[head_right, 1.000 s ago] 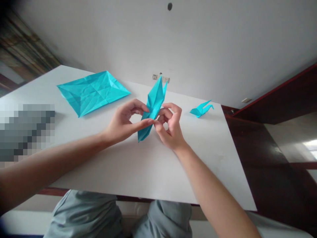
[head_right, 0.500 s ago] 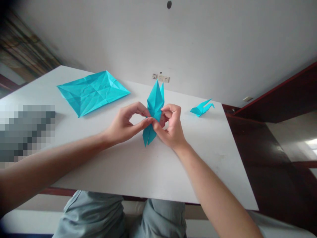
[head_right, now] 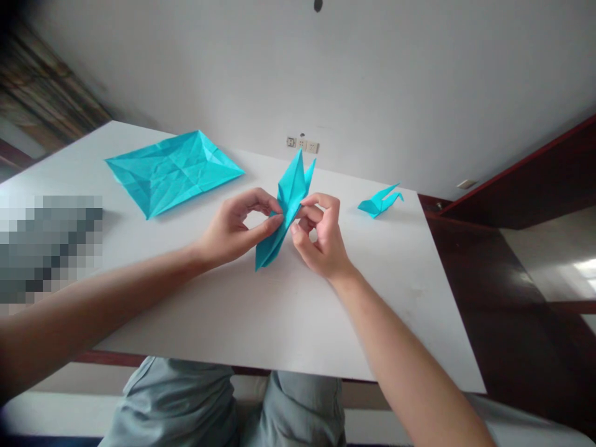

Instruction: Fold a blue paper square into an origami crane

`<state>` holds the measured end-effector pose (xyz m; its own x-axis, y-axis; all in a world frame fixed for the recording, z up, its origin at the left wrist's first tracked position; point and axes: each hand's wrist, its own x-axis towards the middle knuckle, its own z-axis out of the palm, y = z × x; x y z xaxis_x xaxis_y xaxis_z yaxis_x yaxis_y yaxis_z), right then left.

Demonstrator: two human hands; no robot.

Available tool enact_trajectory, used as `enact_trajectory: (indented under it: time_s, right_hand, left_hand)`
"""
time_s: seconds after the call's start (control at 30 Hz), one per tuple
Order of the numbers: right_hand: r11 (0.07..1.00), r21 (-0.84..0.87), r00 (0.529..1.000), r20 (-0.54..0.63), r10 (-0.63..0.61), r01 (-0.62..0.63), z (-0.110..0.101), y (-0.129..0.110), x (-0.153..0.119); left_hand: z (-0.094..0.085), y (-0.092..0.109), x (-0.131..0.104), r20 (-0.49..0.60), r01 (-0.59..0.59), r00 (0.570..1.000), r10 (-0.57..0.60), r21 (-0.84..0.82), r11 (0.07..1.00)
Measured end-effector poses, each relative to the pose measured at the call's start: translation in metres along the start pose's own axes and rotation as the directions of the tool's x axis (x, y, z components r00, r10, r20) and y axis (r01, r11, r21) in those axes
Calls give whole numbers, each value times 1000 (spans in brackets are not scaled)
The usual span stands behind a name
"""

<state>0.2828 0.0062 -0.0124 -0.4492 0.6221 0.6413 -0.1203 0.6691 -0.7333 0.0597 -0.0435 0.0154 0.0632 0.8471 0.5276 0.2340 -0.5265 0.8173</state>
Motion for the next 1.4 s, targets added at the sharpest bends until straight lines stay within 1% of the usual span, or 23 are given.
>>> enact_trajectory:
  time_s: [0.1,0.23,0.33,0.5,0.63,0.9,1.03,1.17,1.3,1.4]
  right_hand:
    - [1000,-14,1000,11,-18,18,0,0,1]
    - [999,-25,999,-5,-41,41,0,2,0]
    - [998,-44,999,0,-53,53,-1,3,0]
    - [998,-46,999,18,-36,37,-3,1,0]
    - [999,-29,999,34,-23,24,-1,-2,0]
    - [1000,-23,1000,19,7,-7,0,-5,-1]
    - [998,-16,998,-2,61,-61,0,-3,-1]
    - [993,9,993,5,114,-114,1,-5,1]
    - [992,-4,991,-27,129,-130,3,-7,3]
    - [992,-19,991,-42,125,-126,3,-8,3]
  left_hand:
    - [-2,-3,1,-3,-36,999,36,34,999]
    - [-3,-1,1,2,-102,995,103,108,989]
    - [-2,-1,-1,-12,-125,992,127,114,986]
    - [1,-5,-3,-48,-60,997,63,60,996]
    - [2,-4,-3,-41,-29,999,30,28,999]
    - [1,-3,-3,-21,-52,998,52,3,999]
    - [2,-6,-4,-25,-95,995,95,4,995]
    - [4,-10,-4,-39,-123,992,122,-32,992]
    - [5,-9,-3,-78,-99,993,92,-82,992]
    - [4,-6,-2,-76,-33,997,25,-111,993]
